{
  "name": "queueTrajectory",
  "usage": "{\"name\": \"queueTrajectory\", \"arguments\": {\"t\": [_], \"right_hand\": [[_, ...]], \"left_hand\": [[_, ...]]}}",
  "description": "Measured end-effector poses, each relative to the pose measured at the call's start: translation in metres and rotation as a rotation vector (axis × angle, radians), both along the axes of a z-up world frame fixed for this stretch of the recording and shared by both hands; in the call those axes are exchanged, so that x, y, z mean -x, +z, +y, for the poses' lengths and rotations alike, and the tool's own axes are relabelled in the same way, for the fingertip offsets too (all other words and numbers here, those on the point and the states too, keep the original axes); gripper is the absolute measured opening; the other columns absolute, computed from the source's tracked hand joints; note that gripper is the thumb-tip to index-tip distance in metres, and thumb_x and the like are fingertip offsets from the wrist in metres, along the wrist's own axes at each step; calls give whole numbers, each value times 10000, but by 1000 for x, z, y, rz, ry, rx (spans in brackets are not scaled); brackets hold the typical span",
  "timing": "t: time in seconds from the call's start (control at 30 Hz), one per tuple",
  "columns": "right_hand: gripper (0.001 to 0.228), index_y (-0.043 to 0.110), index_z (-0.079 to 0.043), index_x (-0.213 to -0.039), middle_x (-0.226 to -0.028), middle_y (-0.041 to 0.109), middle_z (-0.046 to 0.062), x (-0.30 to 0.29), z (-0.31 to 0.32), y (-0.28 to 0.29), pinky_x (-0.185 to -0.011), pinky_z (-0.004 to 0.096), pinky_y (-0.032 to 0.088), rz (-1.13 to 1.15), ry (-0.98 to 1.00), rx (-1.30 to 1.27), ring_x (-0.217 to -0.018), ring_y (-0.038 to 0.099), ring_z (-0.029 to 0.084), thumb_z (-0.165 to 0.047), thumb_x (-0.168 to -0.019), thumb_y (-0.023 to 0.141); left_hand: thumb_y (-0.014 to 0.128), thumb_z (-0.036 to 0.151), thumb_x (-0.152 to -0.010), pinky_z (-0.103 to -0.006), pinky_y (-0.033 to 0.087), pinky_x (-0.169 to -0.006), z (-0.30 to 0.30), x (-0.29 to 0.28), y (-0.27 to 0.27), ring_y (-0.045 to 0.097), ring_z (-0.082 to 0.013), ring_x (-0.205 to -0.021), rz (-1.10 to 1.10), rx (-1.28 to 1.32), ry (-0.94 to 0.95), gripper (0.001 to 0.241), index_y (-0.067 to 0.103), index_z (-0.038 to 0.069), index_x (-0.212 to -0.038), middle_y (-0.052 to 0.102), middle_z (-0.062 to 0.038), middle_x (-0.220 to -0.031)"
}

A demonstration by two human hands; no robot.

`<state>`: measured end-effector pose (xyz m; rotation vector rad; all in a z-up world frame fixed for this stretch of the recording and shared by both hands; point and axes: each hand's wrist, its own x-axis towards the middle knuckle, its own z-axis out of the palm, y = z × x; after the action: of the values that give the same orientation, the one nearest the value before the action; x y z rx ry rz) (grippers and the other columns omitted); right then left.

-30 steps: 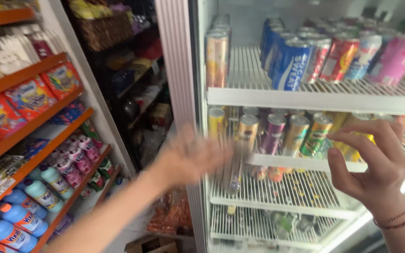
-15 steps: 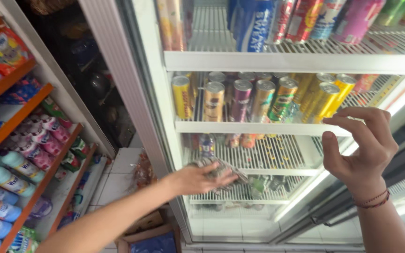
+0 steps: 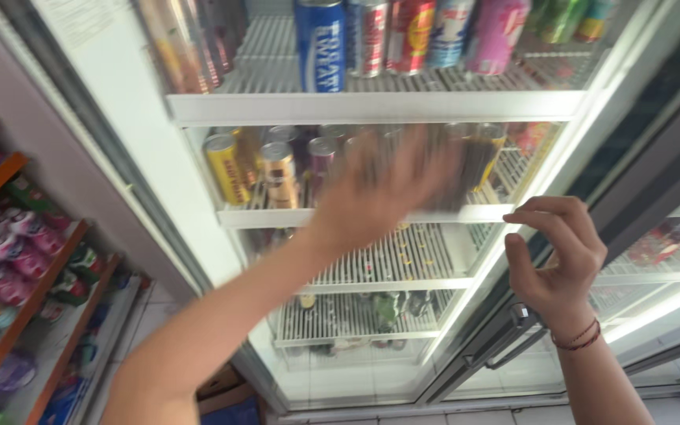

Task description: The person retrieves a green spray bottle from a cardboard box and sprays the glass door of a commercial refrigerator. They then wipe the glass surface with a cloth, moving from top to bottom. The person switches to a checkered cloth and continues wiping the refrigerator door.

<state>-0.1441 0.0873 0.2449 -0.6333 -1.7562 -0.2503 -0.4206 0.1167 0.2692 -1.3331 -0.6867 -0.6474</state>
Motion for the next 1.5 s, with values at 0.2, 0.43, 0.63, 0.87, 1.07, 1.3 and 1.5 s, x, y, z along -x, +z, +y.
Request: {"name": "queueTrajectory", "arguments": {"t": [0.2,0.43,0.63,0.87,1.07,1.3,1.5], "right_hand": [[176,713,-48,-1010,-1049,657,105,-43,10,-6,-793,317,496,-21,-17,22,-942,640,224,2,-841,716],[156,703,-38,-1022,-1083,645,96,-85,20,-18,-801,296,508,15,13,68,-920,653,186,2,-871,706],[139,695,-4,-1046,-1063,643,110,-116,26,-40,-833,296,489,63,46,74,-952,626,206,-6,-907,694],[123,682,19,-1043,-1048,637,115,-159,17,-62,-844,284,496,77,54,181,-952,635,197,8,-921,686],[138,675,33,-1041,-1065,640,126,-163,14,-77,-865,285,502,78,52,241,-972,636,199,43,-904,656],[137,679,33,-1038,-1119,622,127,-148,16,-101,-872,291,501,129,112,305,-977,621,208,53,-904,658],[145,683,16,-1014,-1094,632,120,-137,3,-125,-887,312,494,73,137,380,-1010,628,232,60,-879,655]], "left_hand": [[681,151,-921,-404,366,-1209,0,-4,-157,534,-282,-1465,617,672,-217,520,608,180,-1434,520,-18,-1570],[570,219,-1088,-464,509,-891,28,-74,71,534,-273,-1243,-24,150,-55,469,485,207,-1549,580,-23,-1369],[535,431,-1142,-473,383,-1032,44,-136,-40,523,-159,-1334,120,77,-69,423,526,248,-1524,452,48,-1562],[633,119,-945,-314,486,-1072,17,-111,-227,432,-156,-1458,823,608,9,618,444,175,-1530,340,-69,-1649],[543,450,-1204,-394,418,-977,47,-148,-37,472,-168,-1371,40,46,-34,389,519,269,-1548,517,93,-1515],[545,279,-1177,-529,214,-1274,52,-182,-108,288,-263,-1575,70,309,-198,410,505,228,-1581,334,-22,-1687],[632,9,-861,-469,329,-1029,15,-99,-246,335,-364,-1477,448,780,-43,825,432,306,-1606,382,15,-1726]]}}
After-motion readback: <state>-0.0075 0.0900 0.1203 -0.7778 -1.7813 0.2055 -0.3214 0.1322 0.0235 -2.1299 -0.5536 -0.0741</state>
